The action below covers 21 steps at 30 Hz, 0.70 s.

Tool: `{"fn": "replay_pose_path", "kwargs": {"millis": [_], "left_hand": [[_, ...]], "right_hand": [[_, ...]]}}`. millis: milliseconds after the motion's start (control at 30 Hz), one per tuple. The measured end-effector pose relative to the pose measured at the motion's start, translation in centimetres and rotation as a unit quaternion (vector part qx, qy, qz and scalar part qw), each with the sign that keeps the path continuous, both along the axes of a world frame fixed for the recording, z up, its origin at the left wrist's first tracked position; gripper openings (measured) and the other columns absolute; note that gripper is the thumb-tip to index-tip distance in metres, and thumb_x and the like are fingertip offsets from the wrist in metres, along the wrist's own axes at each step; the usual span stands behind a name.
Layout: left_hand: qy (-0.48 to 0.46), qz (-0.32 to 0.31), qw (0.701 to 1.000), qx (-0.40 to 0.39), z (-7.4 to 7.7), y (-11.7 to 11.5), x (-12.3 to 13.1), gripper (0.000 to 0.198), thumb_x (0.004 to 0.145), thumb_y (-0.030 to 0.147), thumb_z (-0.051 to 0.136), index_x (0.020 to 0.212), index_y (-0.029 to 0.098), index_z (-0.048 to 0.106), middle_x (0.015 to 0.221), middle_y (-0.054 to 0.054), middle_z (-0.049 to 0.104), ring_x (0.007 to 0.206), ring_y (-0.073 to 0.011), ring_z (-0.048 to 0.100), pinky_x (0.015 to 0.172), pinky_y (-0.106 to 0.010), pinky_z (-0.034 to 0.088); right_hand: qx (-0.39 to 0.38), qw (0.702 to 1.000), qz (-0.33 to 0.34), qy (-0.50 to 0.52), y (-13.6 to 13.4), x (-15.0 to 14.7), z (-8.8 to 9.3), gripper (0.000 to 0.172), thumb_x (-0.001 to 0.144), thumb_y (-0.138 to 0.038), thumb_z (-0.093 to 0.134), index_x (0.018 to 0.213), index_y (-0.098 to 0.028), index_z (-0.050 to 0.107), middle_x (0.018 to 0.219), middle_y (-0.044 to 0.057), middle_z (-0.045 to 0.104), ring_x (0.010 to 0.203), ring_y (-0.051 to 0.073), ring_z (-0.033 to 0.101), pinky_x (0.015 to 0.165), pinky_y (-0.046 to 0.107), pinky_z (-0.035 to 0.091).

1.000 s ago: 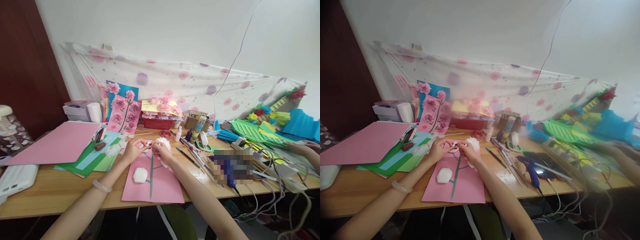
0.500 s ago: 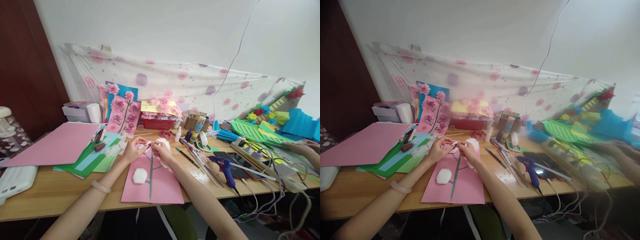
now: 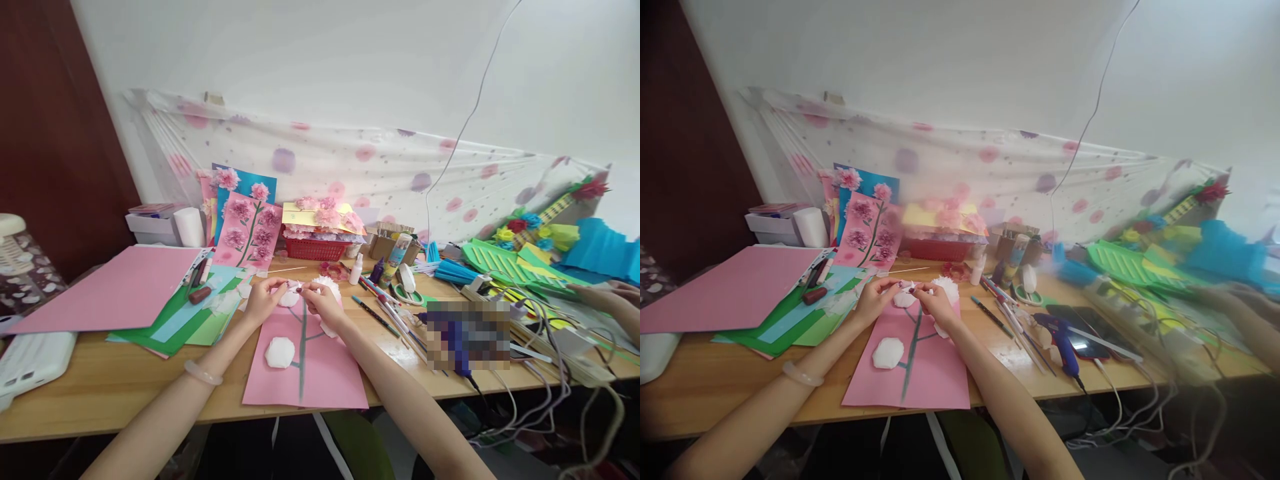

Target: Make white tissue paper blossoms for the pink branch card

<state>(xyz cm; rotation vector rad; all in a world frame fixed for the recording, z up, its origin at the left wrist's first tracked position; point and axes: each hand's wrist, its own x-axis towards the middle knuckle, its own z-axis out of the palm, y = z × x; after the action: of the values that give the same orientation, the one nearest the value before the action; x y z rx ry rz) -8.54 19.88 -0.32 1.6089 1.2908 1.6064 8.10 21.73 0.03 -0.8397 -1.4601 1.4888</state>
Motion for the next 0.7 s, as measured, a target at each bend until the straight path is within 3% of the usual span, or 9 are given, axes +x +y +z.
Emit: {"fn": "replay_pose_path", "kwargs": {"millis": [267,433,533,600,700], "left_hand": [[-0.103,0.052,0.993,-0.033,-1.0,1.5,-0.5,0.028,0.07,0.037,0.052,0.079,0.014,0.065,0.078,-0.006,0.071,0.074,-0.0185,0.066,0.068,-0.029,0.052],[-0.092,0.13,0.986,-0.046,-1.3,2.6,-2.8,0.022,0.068,0.035,0.053,0.073,0.016,0.061,0.067,-0.004,0.067,0.069,-0.02,0.065,0.066,-0.032,0.051],[-0.053,0.214,0.975,-0.029,-1.0,2.7,-4.8,0.011,0.062,0.026,0.057,0.07,0.018,0.058,0.073,-0.006,0.065,0.083,-0.026,0.062,0.079,-0.041,0.049],[-0.024,0.25,0.968,0.002,-0.4,2.3,-5.2,0.015,0.06,0.02,0.059,0.075,0.019,0.059,0.087,-0.01,0.065,0.1,-0.03,0.057,0.093,-0.047,0.041],[0.03,0.221,0.973,0.053,0.6,1.2,-4.0,0.02,0.064,0.017,0.059,0.083,0.019,0.064,0.097,-0.01,0.065,0.105,-0.0276,0.054,0.097,-0.044,0.039]], "right_hand": [[-0.005,1.0,-0.001,-0.025,-0.1,0.0,0.0,0.021,0.064,-0.034,0.067,0.067,-0.018,0.053,0.044,-0.011,0.028,0.039,0.005,0.02,0.041,0.023,0.011],[-0.007,0.999,0.01,-0.032,0.0,0.1,-0.1,0.021,0.066,-0.035,0.066,0.069,-0.017,0.056,0.044,-0.011,0.027,0.04,0.005,0.019,0.042,0.023,0.011],[-0.011,0.999,0.015,-0.033,-0.1,0.1,0.0,0.02,0.067,-0.035,0.065,0.07,-0.017,0.056,0.044,-0.011,0.026,0.04,0.005,0.018,0.042,0.023,0.01],[-0.014,0.999,0.014,-0.034,-0.2,0.1,0.0,0.02,0.067,-0.035,0.064,0.071,-0.017,0.057,0.044,-0.011,0.026,0.04,0.005,0.018,0.042,0.023,0.01],[-0.022,0.999,0.01,-0.035,-0.2,0.1,0.1,0.02,0.067,-0.035,0.063,0.073,-0.017,0.059,0.044,-0.011,0.026,0.04,0.005,0.018,0.043,0.023,0.01]]}}
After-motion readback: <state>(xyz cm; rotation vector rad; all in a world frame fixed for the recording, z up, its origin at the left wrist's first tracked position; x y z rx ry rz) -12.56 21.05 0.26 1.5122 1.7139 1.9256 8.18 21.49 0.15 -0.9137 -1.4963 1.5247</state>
